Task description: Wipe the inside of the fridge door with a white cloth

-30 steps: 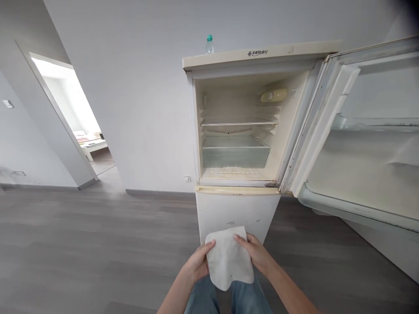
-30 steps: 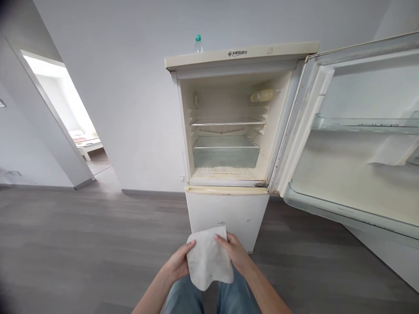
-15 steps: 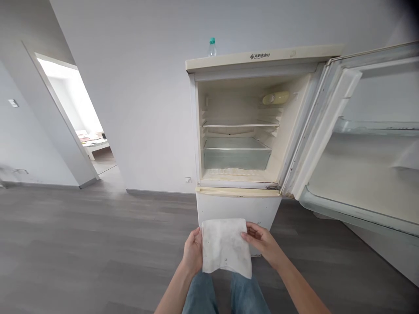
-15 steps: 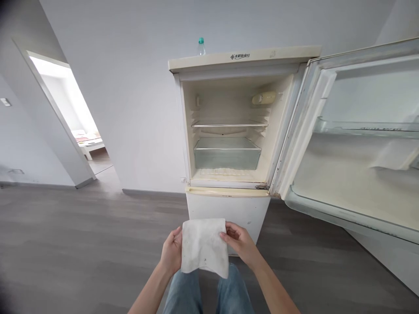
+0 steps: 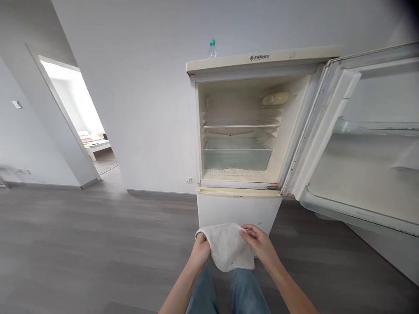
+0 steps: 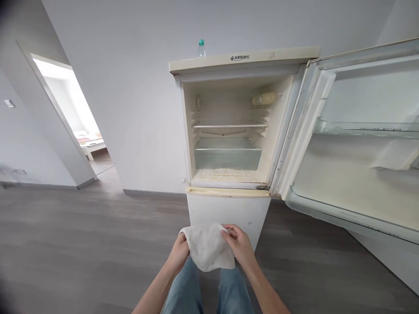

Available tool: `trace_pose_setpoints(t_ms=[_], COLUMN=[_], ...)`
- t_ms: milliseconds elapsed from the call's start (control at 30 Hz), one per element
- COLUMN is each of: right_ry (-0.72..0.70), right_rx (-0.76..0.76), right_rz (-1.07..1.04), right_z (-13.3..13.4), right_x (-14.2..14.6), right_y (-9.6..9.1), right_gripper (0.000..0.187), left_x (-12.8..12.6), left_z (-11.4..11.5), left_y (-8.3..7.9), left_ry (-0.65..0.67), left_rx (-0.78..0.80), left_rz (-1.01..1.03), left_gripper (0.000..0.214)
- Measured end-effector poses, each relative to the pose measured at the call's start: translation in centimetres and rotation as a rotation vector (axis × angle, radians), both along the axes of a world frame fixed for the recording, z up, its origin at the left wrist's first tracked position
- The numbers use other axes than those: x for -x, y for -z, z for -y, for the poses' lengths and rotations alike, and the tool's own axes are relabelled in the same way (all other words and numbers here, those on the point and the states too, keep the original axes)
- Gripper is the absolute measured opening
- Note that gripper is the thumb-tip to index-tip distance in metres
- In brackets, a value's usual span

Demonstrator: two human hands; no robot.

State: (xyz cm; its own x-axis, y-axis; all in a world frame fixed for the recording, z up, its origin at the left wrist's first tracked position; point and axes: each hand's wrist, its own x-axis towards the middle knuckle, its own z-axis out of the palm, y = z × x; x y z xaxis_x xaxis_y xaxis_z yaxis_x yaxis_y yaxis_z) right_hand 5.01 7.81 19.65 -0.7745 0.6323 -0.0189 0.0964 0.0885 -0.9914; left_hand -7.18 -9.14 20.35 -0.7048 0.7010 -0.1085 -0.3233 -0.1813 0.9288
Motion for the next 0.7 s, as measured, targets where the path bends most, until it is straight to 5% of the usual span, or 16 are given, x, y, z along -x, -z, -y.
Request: trace_pose_setpoints(t_ms=[300,500,700], right_ry=[-0.037,-0.026,0.06], right_rx=[0.146,0.197,0.512], right_rz=[-0.013,0.034,-0.171], right_z=[-0.3,0.1,-0.1], right_x=[0.3,0.5,-0.2], right_y=[2.9,2.2,1.3], right_gripper=[0.035,0.031,0.022], left_x=[0.3,-0.2,0.1], left_z=[0.5,0.7,0.8], left_y=[-1.9,-2.9,-2.3], left_ry=[0.158,0.25,0.218], left_rx=[0.169,0.194,0.21], left_rz=[-0.41,-0.607,-0.544], left_gripper=[0.022,0.027,0.03])
